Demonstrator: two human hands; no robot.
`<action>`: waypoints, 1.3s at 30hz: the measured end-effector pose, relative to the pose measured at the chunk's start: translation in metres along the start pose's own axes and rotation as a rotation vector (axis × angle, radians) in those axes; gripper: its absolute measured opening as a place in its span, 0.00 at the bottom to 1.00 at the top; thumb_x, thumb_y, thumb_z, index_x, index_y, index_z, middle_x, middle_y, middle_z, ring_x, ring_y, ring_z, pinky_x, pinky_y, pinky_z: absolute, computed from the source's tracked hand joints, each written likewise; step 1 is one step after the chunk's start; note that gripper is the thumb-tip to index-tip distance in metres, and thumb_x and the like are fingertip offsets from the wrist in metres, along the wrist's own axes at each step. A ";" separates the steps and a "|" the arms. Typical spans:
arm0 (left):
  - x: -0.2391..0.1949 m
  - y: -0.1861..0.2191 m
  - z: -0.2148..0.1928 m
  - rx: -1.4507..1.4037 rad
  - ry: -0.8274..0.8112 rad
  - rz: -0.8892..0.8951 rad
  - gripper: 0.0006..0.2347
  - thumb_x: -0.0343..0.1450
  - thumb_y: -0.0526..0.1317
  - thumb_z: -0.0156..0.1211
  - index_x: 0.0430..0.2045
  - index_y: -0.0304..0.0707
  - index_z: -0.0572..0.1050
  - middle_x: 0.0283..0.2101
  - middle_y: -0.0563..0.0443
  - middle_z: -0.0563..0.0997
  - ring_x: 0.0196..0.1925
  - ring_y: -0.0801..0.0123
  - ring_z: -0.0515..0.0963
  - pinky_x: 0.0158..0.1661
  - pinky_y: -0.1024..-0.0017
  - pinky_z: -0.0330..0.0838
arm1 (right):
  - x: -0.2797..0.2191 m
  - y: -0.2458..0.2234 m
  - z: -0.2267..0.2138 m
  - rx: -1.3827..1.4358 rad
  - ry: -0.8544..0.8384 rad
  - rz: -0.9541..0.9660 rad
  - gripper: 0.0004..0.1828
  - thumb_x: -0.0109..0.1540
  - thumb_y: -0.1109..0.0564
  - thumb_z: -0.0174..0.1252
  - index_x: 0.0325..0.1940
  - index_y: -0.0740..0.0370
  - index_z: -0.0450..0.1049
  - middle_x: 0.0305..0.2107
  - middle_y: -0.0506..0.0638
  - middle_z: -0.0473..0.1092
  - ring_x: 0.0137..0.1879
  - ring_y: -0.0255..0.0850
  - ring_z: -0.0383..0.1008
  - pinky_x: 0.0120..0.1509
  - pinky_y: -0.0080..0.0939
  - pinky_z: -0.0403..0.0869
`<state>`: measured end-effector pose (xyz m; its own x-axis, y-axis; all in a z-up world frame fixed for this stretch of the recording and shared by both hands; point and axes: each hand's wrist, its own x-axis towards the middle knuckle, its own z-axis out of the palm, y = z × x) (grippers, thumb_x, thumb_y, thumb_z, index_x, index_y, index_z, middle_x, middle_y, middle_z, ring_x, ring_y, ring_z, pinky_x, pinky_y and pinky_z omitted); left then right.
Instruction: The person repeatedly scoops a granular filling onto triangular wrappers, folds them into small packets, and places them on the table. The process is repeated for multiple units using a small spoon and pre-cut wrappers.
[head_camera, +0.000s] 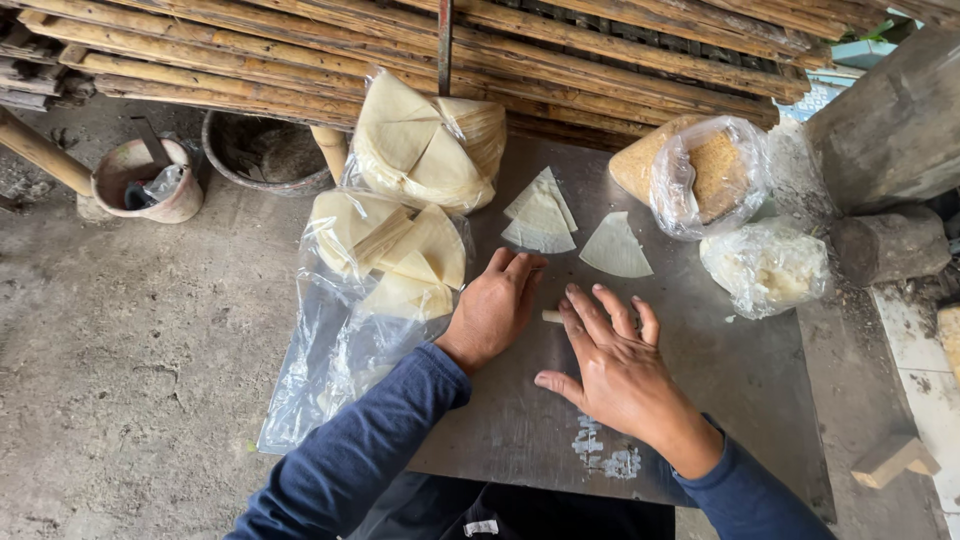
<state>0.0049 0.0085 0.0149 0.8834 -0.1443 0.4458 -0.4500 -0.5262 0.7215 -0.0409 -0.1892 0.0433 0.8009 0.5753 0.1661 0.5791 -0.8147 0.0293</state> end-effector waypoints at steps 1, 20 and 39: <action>0.002 -0.001 -0.001 0.018 0.007 0.011 0.08 0.75 0.36 0.57 0.46 0.37 0.76 0.41 0.41 0.77 0.37 0.47 0.82 0.38 0.60 0.78 | 0.008 0.003 0.005 -0.007 -0.022 0.025 0.47 0.57 0.24 0.54 0.64 0.64 0.66 0.68 0.60 0.58 0.74 0.56 0.51 0.73 0.68 0.46; 0.001 -0.004 0.005 0.137 0.012 0.035 0.07 0.74 0.38 0.58 0.43 0.41 0.78 0.40 0.44 0.77 0.38 0.51 0.83 0.37 0.59 0.78 | 0.041 0.061 0.059 0.306 0.308 0.210 0.19 0.62 0.52 0.65 0.58 0.49 0.75 0.51 0.47 0.71 0.60 0.49 0.65 0.62 0.56 0.58; 0.002 -0.009 0.006 0.114 0.104 0.116 0.05 0.75 0.36 0.58 0.42 0.38 0.77 0.40 0.42 0.76 0.40 0.47 0.80 0.40 0.57 0.76 | -0.069 -0.015 -0.038 0.935 0.097 -0.081 0.08 0.66 0.57 0.58 0.48 0.60 0.77 0.40 0.50 0.78 0.44 0.39 0.81 0.47 0.38 0.80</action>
<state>0.0111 0.0082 0.0063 0.8057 -0.1247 0.5791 -0.5249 -0.6034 0.6003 -0.1109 -0.2196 0.0684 0.7614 0.5843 0.2810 0.5533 -0.3596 -0.7514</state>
